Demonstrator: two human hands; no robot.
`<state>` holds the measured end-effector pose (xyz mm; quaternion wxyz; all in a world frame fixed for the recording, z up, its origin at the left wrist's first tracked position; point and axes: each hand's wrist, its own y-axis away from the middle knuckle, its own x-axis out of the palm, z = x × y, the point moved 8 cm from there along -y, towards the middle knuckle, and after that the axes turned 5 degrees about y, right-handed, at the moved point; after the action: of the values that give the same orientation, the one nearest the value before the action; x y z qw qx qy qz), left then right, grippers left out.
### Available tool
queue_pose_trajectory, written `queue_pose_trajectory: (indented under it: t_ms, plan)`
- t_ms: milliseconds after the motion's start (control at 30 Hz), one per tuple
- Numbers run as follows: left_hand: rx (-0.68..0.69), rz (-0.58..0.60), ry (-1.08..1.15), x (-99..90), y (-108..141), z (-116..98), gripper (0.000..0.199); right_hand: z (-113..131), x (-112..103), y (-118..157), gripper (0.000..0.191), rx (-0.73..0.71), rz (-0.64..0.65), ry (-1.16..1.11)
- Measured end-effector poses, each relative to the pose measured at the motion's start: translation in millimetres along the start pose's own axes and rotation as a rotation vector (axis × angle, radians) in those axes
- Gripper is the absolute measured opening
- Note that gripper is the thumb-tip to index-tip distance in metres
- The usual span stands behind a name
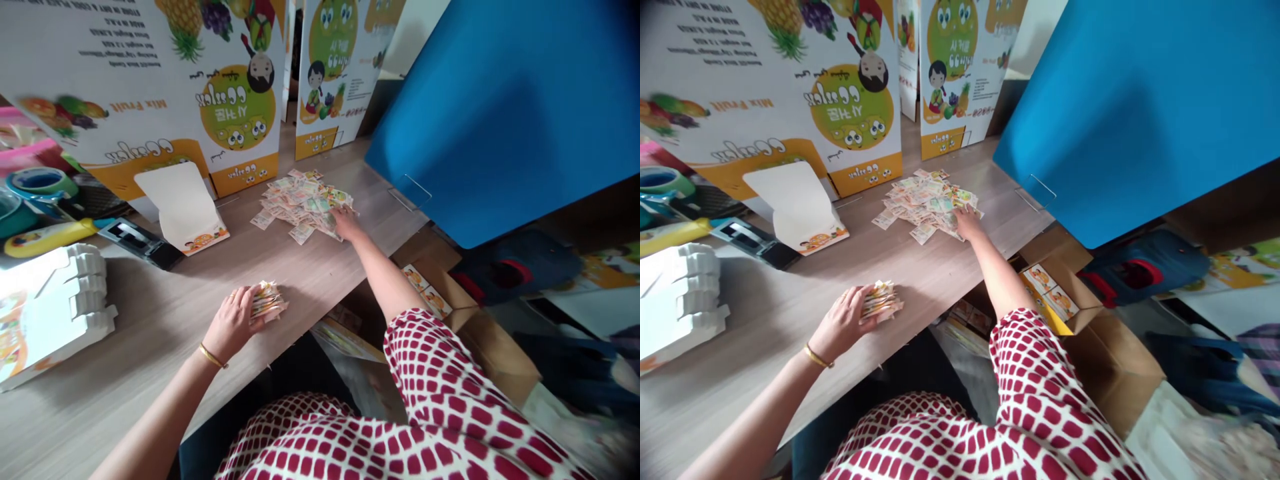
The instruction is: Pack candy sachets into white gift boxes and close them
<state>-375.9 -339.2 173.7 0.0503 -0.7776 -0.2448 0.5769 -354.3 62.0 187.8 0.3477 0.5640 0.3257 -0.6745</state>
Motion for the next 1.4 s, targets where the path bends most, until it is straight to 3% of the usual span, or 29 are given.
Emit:
queue_pose_trajectory:
  t_ms: [100,233,300,367,433,500,567,700,767,800,900,1033,1067,1133,1233,1333,1400]
  plan:
    - [0.006,0.063,-0.025,4.0,-3,1,0.046,1,-7,-2,0.024,-0.051,-0.018,0.027]
    - [0.001,0.079,-0.042,4.5,-5,0,0.045,41,-10,14,0.022,-0.046,-0.088,0.022]
    - [0.017,0.046,-0.069,-0.5,-5,-5,0.045,81,-7,36,0.022,-0.07,-0.15,-0.041]
    - [0.041,-0.01,-0.128,-8.8,-6,-12,0.043,137,-3,68,0.018,-0.232,-0.188,-0.16]
    - [0.054,-0.044,-0.186,-15.0,-6,-17,0.043,194,8,105,0.011,-0.531,-0.068,-0.31]
    - [0.061,-0.019,-0.2,-14.4,-6,-18,0.046,224,22,131,0.011,-0.682,0.143,-0.457]
    - [0.053,0.033,-0.176,-8.6,-5,-14,0.05,215,31,124,0.02,-0.557,0.199,-0.496]
    - [0.008,0.025,-0.123,-0.9,0,-3,0.052,145,32,63,0.041,-0.019,-0.088,-0.151]
    - [0.004,-0.033,-0.091,-2.1,3,-2,0.059,128,35,39,0.051,0.082,-0.121,0.003]
    - [-0.01,-0.05,-0.067,-2.5,5,0,0.065,124,37,30,0.046,0.098,-0.111,0.043]
    - [-0.099,-0.047,0.01,-2.7,9,6,0.079,124,36,19,0.033,0.102,-0.079,0.053]
    - [-0.111,-0.015,0.046,-7.7,8,5,0.058,145,30,43,0.028,-0.044,-0.07,-0.23]
    - [-0.097,-0.021,0.034,-10.6,7,3,0.052,156,33,54,0.025,-0.136,-0.015,-0.372]
    - [-0.066,-0.039,0.003,-15.4,3,1,0.048,182,48,81,0.017,-0.326,0.225,-0.666]
    - [-0.01,0.008,0.042,-9.9,-4,0,0.056,205,66,115,0.012,-0.398,0.594,-0.935]
    - [-0.11,0.1,0.127,0.4,-5,5,0.065,213,51,129,0.022,-0.374,0.63,-0.978]
    - [-0.241,0.082,0.134,-0.2,-2,11,0.075,220,37,145,0.04,-0.471,0.648,-0.973]
